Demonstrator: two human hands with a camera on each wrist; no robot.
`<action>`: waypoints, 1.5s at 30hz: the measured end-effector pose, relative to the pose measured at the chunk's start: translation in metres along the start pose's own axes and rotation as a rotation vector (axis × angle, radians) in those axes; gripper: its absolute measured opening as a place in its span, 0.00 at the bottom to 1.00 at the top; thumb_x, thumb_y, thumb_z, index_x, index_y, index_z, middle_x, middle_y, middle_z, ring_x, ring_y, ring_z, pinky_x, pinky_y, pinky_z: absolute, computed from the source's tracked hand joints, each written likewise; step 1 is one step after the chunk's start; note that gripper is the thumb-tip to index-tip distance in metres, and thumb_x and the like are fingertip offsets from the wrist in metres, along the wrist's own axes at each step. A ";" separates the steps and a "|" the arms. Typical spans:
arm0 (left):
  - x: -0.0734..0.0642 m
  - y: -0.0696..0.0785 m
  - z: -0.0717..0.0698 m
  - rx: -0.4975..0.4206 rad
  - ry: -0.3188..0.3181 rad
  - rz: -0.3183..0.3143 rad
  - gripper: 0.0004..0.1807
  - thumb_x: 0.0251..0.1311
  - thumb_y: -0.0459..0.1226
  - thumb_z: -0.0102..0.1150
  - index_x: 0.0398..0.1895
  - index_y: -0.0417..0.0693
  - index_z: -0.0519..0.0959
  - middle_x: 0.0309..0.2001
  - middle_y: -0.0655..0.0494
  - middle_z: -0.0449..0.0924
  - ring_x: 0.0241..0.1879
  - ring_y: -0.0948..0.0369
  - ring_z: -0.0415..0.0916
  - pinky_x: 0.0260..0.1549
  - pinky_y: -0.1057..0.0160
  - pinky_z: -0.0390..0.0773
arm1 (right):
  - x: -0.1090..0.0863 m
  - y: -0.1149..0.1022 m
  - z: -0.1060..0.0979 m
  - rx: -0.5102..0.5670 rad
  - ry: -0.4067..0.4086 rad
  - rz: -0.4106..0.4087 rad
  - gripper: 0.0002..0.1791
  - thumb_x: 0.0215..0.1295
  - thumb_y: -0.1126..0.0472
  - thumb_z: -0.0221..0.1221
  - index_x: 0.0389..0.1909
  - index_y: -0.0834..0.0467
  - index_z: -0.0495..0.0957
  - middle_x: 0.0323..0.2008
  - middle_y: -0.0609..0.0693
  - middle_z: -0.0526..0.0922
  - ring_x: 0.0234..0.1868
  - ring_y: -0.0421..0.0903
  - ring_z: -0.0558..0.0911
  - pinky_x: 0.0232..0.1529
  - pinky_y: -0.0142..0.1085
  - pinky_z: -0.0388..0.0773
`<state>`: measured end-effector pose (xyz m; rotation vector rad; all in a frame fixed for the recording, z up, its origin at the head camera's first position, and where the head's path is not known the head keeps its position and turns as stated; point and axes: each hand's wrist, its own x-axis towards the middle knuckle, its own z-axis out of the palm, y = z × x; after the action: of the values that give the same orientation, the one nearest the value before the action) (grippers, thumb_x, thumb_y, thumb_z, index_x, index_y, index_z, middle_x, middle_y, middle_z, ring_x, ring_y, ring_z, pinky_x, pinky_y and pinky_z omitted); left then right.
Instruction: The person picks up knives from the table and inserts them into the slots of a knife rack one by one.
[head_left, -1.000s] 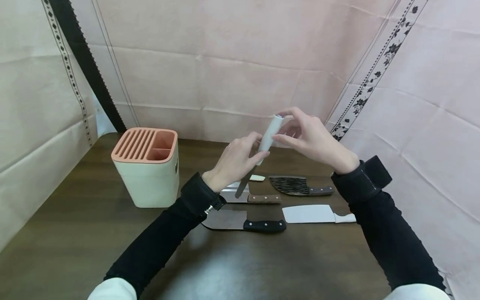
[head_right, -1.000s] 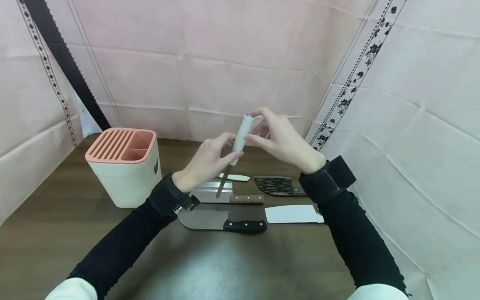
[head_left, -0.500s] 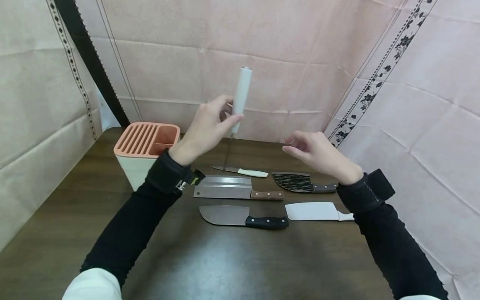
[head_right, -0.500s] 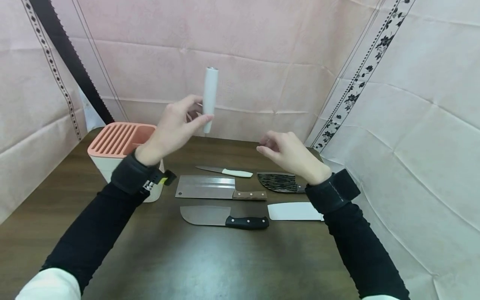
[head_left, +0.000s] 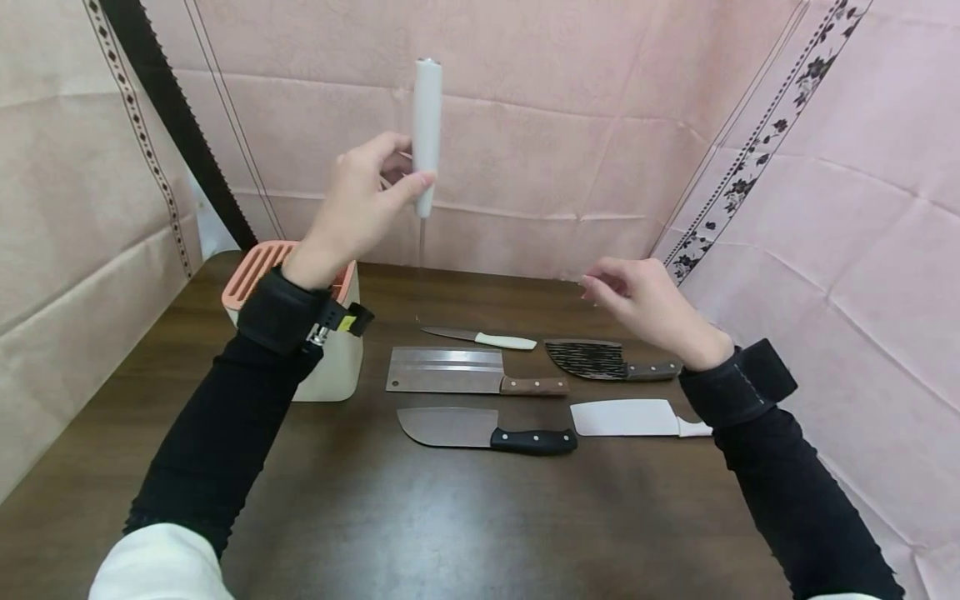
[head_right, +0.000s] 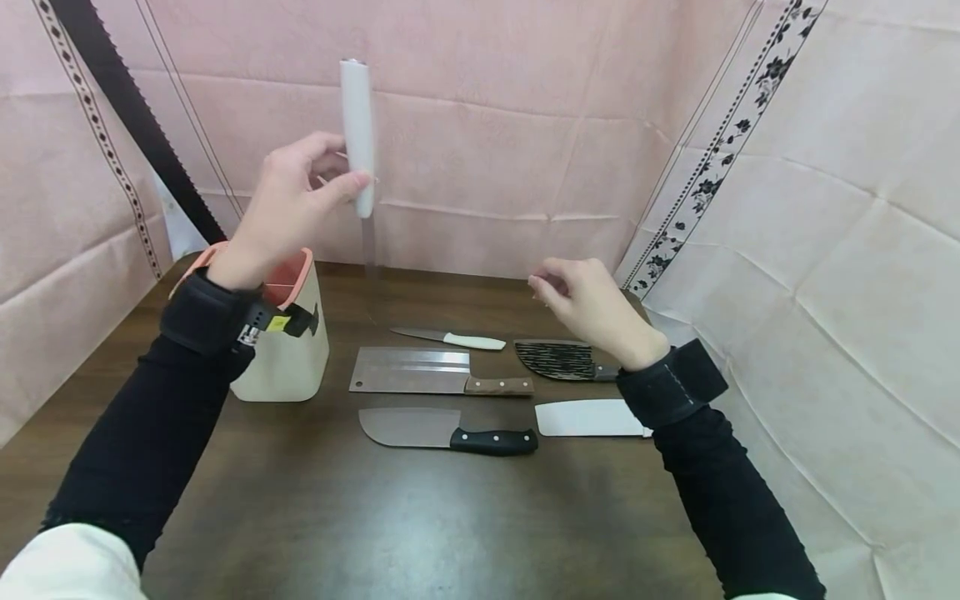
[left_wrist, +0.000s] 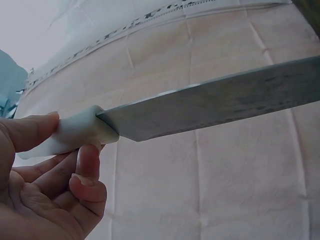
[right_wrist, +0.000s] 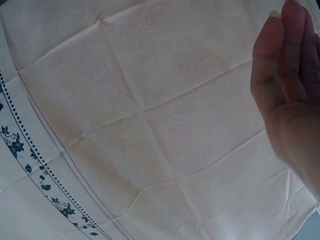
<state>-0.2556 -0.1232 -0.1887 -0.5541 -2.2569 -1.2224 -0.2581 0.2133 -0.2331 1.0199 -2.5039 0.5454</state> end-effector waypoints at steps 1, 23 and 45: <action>0.001 0.001 -0.003 0.000 0.005 -0.006 0.17 0.66 0.37 0.56 0.56 0.39 0.75 0.46 0.41 0.84 0.35 0.60 0.77 0.34 0.71 0.71 | 0.000 0.000 0.000 0.005 -0.001 0.002 0.08 0.67 0.67 0.56 0.29 0.59 0.82 0.24 0.50 0.86 0.23 0.42 0.82 0.23 0.25 0.70; 0.004 0.003 -0.065 0.146 0.143 -0.001 0.19 0.66 0.40 0.56 0.57 0.41 0.76 0.48 0.38 0.83 0.32 0.74 0.70 0.37 0.71 0.63 | -0.003 0.004 0.014 0.026 -0.095 0.058 0.06 0.69 0.62 0.56 0.36 0.58 0.81 0.28 0.50 0.86 0.27 0.41 0.81 0.30 0.32 0.76; 0.003 -0.014 -0.113 0.211 0.179 -0.098 0.21 0.67 0.40 0.54 0.62 0.44 0.72 0.54 0.40 0.80 0.37 0.76 0.68 0.43 0.72 0.63 | 0.001 -0.003 0.025 0.017 -0.129 0.045 0.06 0.68 0.62 0.57 0.35 0.59 0.81 0.27 0.48 0.85 0.26 0.39 0.79 0.30 0.32 0.76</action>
<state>-0.2388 -0.2266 -0.1437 -0.2468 -2.2455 -1.0186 -0.2615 0.1986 -0.2528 1.0373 -2.6450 0.5301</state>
